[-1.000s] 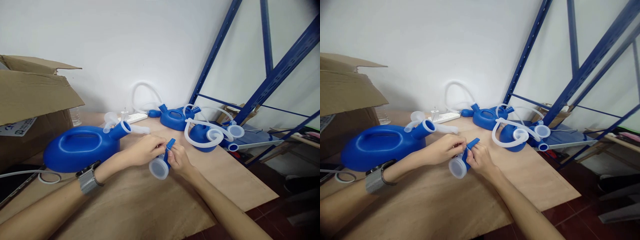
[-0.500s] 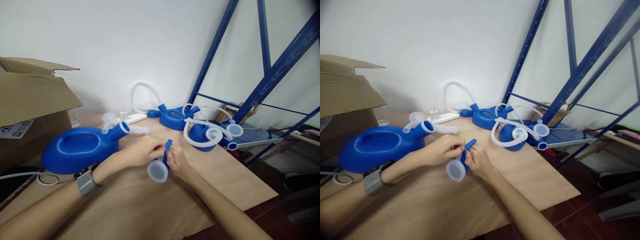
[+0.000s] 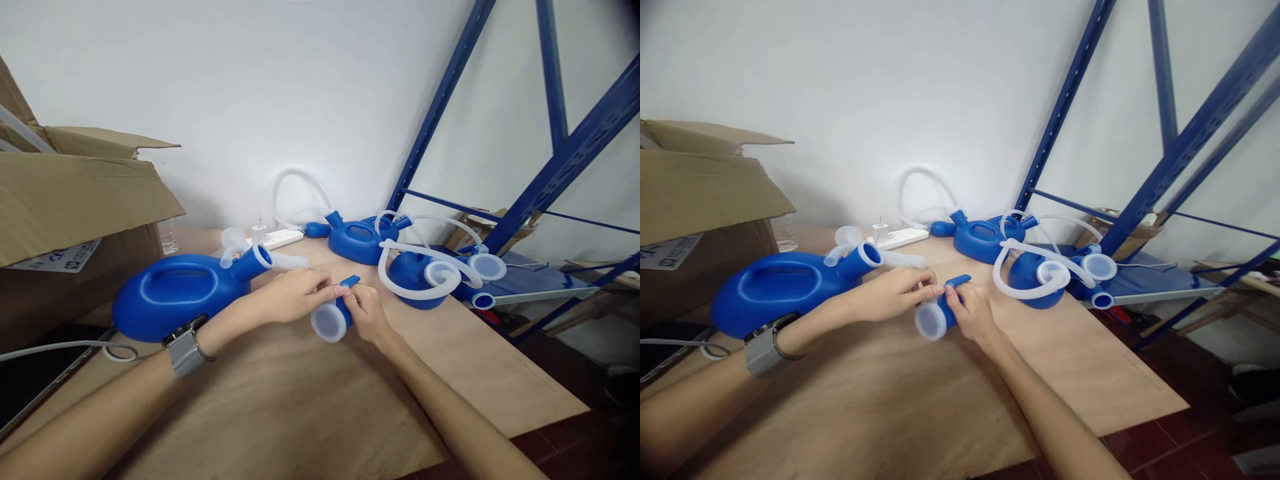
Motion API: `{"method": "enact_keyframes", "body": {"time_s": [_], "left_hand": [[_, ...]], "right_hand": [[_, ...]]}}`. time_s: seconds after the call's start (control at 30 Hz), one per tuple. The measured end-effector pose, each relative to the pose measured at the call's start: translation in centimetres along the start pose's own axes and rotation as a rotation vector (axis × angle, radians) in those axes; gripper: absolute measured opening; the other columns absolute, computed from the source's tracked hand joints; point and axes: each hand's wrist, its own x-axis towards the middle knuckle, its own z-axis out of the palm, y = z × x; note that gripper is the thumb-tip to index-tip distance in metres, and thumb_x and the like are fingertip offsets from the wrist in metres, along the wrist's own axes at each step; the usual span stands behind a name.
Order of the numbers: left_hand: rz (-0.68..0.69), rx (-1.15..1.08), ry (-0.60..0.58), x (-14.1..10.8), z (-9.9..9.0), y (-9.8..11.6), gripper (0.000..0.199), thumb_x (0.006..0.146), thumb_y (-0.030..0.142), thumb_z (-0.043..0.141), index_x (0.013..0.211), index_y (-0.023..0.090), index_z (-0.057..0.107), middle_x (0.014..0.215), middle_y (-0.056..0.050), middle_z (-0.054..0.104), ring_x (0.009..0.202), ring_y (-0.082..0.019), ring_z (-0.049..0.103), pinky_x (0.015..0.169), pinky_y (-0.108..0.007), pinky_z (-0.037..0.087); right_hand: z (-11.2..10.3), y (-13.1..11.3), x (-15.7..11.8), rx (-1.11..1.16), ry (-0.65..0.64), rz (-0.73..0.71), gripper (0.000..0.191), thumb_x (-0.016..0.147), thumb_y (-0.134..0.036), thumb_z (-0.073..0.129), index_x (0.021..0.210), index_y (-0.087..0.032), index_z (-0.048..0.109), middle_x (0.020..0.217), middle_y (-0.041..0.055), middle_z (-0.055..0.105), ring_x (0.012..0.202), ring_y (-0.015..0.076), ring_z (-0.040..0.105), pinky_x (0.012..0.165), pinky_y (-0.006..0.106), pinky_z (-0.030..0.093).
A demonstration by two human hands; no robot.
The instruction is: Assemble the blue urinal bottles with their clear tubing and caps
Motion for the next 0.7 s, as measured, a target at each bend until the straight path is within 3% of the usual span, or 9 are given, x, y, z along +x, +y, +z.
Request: {"method": "enact_keyframes", "body": {"time_s": [0.1, 0.17, 0.3, 0.4, 0.57, 0.7], "left_hand": [[-0.017, 0.07, -0.016, -0.7, -2.2, 0.6, 0.05, 0.102, 0.06, 0.042, 0.092, 0.018, 0.068, 0.089, -0.005, 0.073, 0.076, -0.019, 0.063, 0.067, -0.031, 0.042], [-0.044, 0.17, 0.044, -1.5, -4.2, 0.9, 0.045, 0.099, 0.059, 0.051, 0.105, 0.019, 0.07, 0.101, -0.007, 0.075, 0.087, -0.022, 0.067, 0.075, -0.032, 0.045], [-0.306, 0.499, 0.088, -3.6, -8.7, 0.2, 0.068, 0.088, 0.065, 0.06, 0.14, 0.022, 0.06, 0.136, -0.014, 0.066, 0.117, -0.034, 0.063, 0.091, -0.039, 0.047], [-0.425, 0.635, -0.02, -5.1, -11.4, -1.2, 0.085, 0.08, 0.064, 0.066, 0.154, 0.026, 0.048, 0.152, -0.015, 0.055, 0.136, -0.04, 0.05, 0.1, -0.044, 0.045], [-0.598, 0.496, -0.204, -6.0, -13.0, -4.2, 0.104, 0.067, 0.068, 0.074, 0.158, 0.03, 0.041, 0.156, -0.014, 0.053, 0.132, -0.04, 0.056, 0.098, -0.042, 0.048], [-0.542, 0.422, -0.263, -5.8, -12.9, -6.2, 0.08, 0.069, 0.062, 0.074, 0.142, 0.031, 0.061, 0.143, -0.011, 0.065, 0.12, -0.036, 0.064, 0.09, -0.038, 0.05]], "right_hand": [[-0.6, 1.1, 0.8, -0.048, -0.073, 0.175, 0.066, 0.104, -0.062, 0.037, 0.061, -0.02, 0.063, 0.061, 0.0061, 0.067, 0.061, 0.022, 0.063, 0.06, 0.033, 0.04], [-0.9, 1.8, 1.1, -0.073, -0.118, 0.243, 0.063, 0.105, -0.059, 0.04, 0.065, -0.02, 0.069, 0.067, 0.0069, 0.072, 0.067, 0.024, 0.067, 0.063, 0.033, 0.043], [-1.1, 3.6, 1.1, -0.131, -0.068, 0.241, 0.058, 0.106, -0.056, 0.038, 0.077, -0.021, 0.074, 0.081, 0.0099, 0.076, 0.082, 0.0273, 0.071, 0.074, 0.035, 0.05], [-0.8, 5.2, 0.9, -0.155, -0.029, 0.277, 0.043, 0.104, -0.052, 0.046, 0.102, -0.021, 0.075, 0.1, 0.012, 0.077, 0.1, 0.0302, 0.071, 0.092, 0.042, 0.052], [-0.6, 6.5, 1.1, -0.156, -0.024, 0.43, 0.051, 0.099, -0.055, 0.052, 0.126, -0.015, 0.067, 0.133, 0.0213, 0.068, 0.127, 0.0379, 0.063, 0.109, 0.055, 0.046], [-1.2, 6.4, 1.5, -0.059, -0.044, 0.526, 0.063, 0.091, -0.065, 0.058, 0.134, -0.019, 0.063, 0.143, 0.018, 0.064, 0.137, 0.0388, 0.057, 0.118, 0.058, 0.04]]}}
